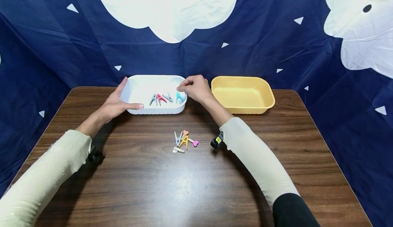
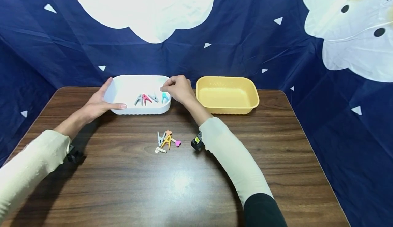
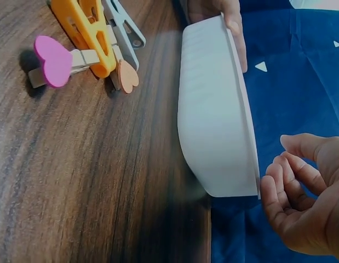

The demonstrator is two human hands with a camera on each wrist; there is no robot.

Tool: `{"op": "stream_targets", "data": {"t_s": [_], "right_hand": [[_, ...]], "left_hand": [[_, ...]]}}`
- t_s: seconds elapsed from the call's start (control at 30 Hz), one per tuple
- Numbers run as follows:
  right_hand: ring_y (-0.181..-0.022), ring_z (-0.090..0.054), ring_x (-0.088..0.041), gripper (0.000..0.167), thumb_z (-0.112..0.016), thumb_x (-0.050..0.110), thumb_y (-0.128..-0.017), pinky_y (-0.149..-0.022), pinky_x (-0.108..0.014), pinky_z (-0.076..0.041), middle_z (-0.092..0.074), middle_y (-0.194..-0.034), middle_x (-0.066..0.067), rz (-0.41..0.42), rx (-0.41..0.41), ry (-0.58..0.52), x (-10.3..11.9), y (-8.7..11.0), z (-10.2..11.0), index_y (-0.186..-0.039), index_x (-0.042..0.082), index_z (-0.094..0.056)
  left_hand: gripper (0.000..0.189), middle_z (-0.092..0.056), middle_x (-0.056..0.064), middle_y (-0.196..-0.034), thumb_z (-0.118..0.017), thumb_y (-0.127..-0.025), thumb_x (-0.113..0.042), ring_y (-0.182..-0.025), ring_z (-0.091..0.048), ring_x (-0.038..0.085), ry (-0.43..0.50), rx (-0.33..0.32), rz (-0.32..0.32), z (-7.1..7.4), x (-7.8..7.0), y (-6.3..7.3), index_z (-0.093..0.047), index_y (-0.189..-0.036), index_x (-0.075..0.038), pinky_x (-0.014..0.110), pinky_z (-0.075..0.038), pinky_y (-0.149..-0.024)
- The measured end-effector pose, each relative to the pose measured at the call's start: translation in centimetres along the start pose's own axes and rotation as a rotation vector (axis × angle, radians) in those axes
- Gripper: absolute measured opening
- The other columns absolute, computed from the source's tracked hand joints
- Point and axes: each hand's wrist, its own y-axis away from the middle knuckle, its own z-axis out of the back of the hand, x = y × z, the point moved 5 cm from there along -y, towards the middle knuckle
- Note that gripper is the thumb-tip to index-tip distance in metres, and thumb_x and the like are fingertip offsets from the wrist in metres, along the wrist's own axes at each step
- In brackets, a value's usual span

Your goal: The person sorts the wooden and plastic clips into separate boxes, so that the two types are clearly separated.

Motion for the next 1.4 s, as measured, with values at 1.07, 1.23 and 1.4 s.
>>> {"op": "stream_targets", "data": {"t_s": [1.07, 1.23, 1.4], "right_hand": [[-0.07, -0.063, -0.01, 0.01, -0.09, 0.02, -0.097, -0.063, -0.023, -0.048, -0.069, -0.073, 0.004, 0.051, 0.042, -0.045, -1.5, 2.7, 0.1, -0.096, 0.01, -0.087], [-0.069, -0.062, -0.011, 0.01, -0.09, 0.019, -0.097, -0.061, -0.023, -0.047, -0.068, -0.072, 0.004, 0.063, 0.06, -0.052, -1.7, 3.1, 0.1, -0.096, 0.01, -0.086], [-0.067, -0.061, -0.01, 0.009, -0.089, 0.017, -0.097, -0.061, -0.021, -0.048, -0.068, -0.072, 0.005, 0.08, 0.072, -0.058, -1.8, 3.7, 0.1, -0.095, 0.008, -0.086]], "left_hand": [[0.144, 0.015, 0.0, -0.19, -0.096, -0.092, -0.035, -0.178, 0.011, 0.033, 0.019, 0.012, 0.0, 0.1, 0.1, -0.2, 0.019, -0.179, -0.032, 0.065, -0.001, -0.143], [0.144, 0.015, -0.001, -0.19, -0.096, -0.092, -0.035, -0.178, 0.011, 0.033, 0.018, 0.017, 0.005, 0.1, 0.1, -0.1, 0.019, -0.179, -0.032, 0.065, -0.001, -0.144], [0.144, 0.016, -0.001, -0.19, -0.096, -0.092, -0.036, -0.178, 0.011, 0.032, 0.018, 0.019, 0.002, 0.0, 0.0, 0.0, 0.02, -0.179, -0.032, 0.065, -0.001, -0.144]]}}
